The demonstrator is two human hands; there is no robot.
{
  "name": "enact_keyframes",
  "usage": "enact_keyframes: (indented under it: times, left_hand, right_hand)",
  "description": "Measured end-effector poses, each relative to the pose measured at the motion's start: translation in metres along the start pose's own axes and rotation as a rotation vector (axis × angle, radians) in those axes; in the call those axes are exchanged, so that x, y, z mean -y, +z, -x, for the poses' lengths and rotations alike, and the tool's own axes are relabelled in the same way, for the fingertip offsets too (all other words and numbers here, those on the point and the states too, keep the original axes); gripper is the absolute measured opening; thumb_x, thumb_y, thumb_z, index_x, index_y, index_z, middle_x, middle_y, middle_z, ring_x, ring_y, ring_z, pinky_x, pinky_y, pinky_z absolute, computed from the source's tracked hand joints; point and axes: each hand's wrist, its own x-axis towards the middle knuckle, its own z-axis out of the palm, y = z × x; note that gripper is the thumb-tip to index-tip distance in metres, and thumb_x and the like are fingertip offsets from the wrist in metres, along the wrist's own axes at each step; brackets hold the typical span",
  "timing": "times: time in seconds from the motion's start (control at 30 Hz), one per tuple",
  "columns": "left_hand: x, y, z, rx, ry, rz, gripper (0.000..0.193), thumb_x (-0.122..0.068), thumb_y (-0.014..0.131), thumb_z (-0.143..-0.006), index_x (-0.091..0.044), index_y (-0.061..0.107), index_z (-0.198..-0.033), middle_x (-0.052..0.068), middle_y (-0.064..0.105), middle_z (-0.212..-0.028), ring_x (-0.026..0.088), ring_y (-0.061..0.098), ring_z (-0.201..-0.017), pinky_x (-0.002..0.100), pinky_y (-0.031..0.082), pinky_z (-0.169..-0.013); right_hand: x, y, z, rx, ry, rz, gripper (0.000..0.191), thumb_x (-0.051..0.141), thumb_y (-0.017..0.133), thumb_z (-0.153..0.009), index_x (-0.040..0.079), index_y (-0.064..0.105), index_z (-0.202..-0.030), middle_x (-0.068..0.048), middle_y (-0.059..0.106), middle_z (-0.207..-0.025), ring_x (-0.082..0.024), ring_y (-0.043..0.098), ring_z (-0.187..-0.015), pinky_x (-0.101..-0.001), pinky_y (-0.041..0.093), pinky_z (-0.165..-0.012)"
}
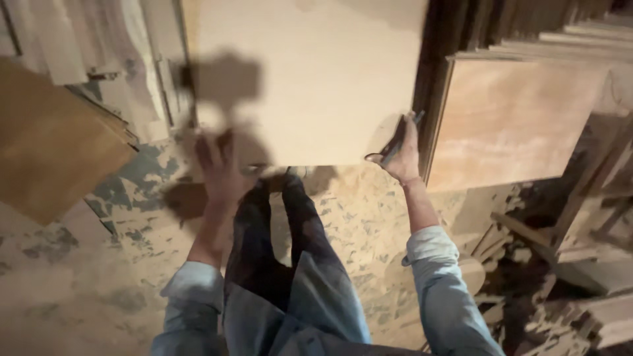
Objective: The person handles plywood panels in a workshop, positioning a rounded panel over a larger board and tracing around its edge with a marker. They reposition and flip the panels, trace additional outlines, and move marked panels aside among stacks of boards.
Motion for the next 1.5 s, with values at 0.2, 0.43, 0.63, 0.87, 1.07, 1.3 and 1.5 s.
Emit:
enact_keyframes:
  times: [0.2, 0.43, 0.63, 0.87, 1.07, 1.3, 1.5]
  left_hand:
    - [-0.009, 0.003, -0.001, -0.015, 0.067, -0.073, 0.122, -0.097, 0.063, -0.081, -0.025, 0.02, -0.171, 0.029, 0.009, -0.169, 0.066, 0.014, -0.149, 0.082, 0.027, -0.114]
    - [-0.016, -0.008, -0.011, -0.098, 0.062, -0.067, 0.119, -0.096, 0.067, -0.071, -0.025, 0.03, -0.16, 0.02, 0.015, -0.169, 0.062, 0.013, -0.149, 0.083, 0.021, -0.112]
    - [-0.019, 0.001, -0.011, -0.04, -0.03, 0.012, 0.109, -0.075, 0.084, -0.073, -0.014, 0.049, -0.157, 0.019, 0.025, -0.164, 0.064, 0.015, -0.148, 0.081, 0.018, -0.118]
    - [-0.017, -0.021, -0.023, -0.015, -0.077, 0.122, 0.113, -0.062, 0.095, -0.057, -0.018, 0.055, -0.153, 0.03, 0.019, -0.165, 0.06, 0.015, -0.15, 0.081, 0.016, -0.115]
    - [-0.005, -0.021, -0.025, -0.08, -0.009, 0.209, 0.105, -0.051, 0.096, -0.059, -0.018, 0.058, -0.151, 0.023, 0.027, -0.165, 0.058, 0.018, -0.152, 0.074, 0.017, -0.122]
    - [-0.006, -0.008, -0.018, -0.275, 0.068, 0.01, 0.072, -0.034, 0.092, -0.073, -0.02, 0.068, -0.139, 0.009, 0.043, -0.146, 0.051, 0.008, -0.156, 0.062, 0.007, -0.131]
    - [-0.009, -0.006, -0.018, -0.269, 0.115, 0.143, 0.079, -0.046, 0.099, -0.069, -0.018, 0.071, -0.138, 0.011, 0.042, -0.143, 0.052, 0.008, -0.153, 0.065, 0.007, -0.129]
  right_hand:
    - [-0.029, -0.001, 0.008, 0.059, -0.158, 0.129, 0.146, 0.059, 0.099, -0.055, -0.01, 0.021, -0.157, -0.034, 0.029, -0.162, -0.05, 0.027, -0.151, -0.0575, 0.024, -0.126]
    - [-0.025, -0.005, 0.001, 0.082, -0.114, 0.166, 0.15, 0.057, 0.1, -0.055, -0.009, 0.016, -0.162, -0.033, 0.029, -0.164, -0.051, 0.028, -0.153, -0.059, 0.023, -0.127]
    - [-0.023, -0.003, -0.018, 0.082, -0.133, 0.106, 0.149, 0.053, 0.101, -0.054, -0.007, 0.016, -0.161, -0.036, 0.028, -0.161, -0.051, 0.031, -0.151, -0.0558, 0.029, -0.126]
    - [-0.03, 0.008, -0.015, 0.111, -0.156, 0.081, 0.148, 0.046, 0.101, -0.061, -0.008, 0.012, -0.166, -0.033, 0.028, -0.168, -0.049, 0.03, -0.156, -0.0552, 0.028, -0.131]
    - [-0.027, 0.023, -0.007, 0.076, -0.153, 0.096, 0.152, 0.044, 0.104, -0.054, -0.005, 0.011, -0.164, -0.032, 0.021, -0.168, -0.049, 0.024, -0.156, -0.0543, 0.025, -0.13]
    - [-0.02, 0.018, -0.014, 0.115, -0.098, -0.096, 0.154, 0.043, 0.101, -0.054, -0.002, 0.007, -0.166, -0.027, 0.019, -0.171, -0.042, 0.025, -0.16, -0.0523, 0.024, -0.133]
    - [-0.03, 0.017, -0.014, 0.14, -0.151, 0.019, 0.154, 0.048, 0.101, -0.057, -0.003, 0.005, -0.168, -0.028, 0.009, -0.176, -0.044, 0.011, -0.166, -0.0522, 0.017, -0.136]
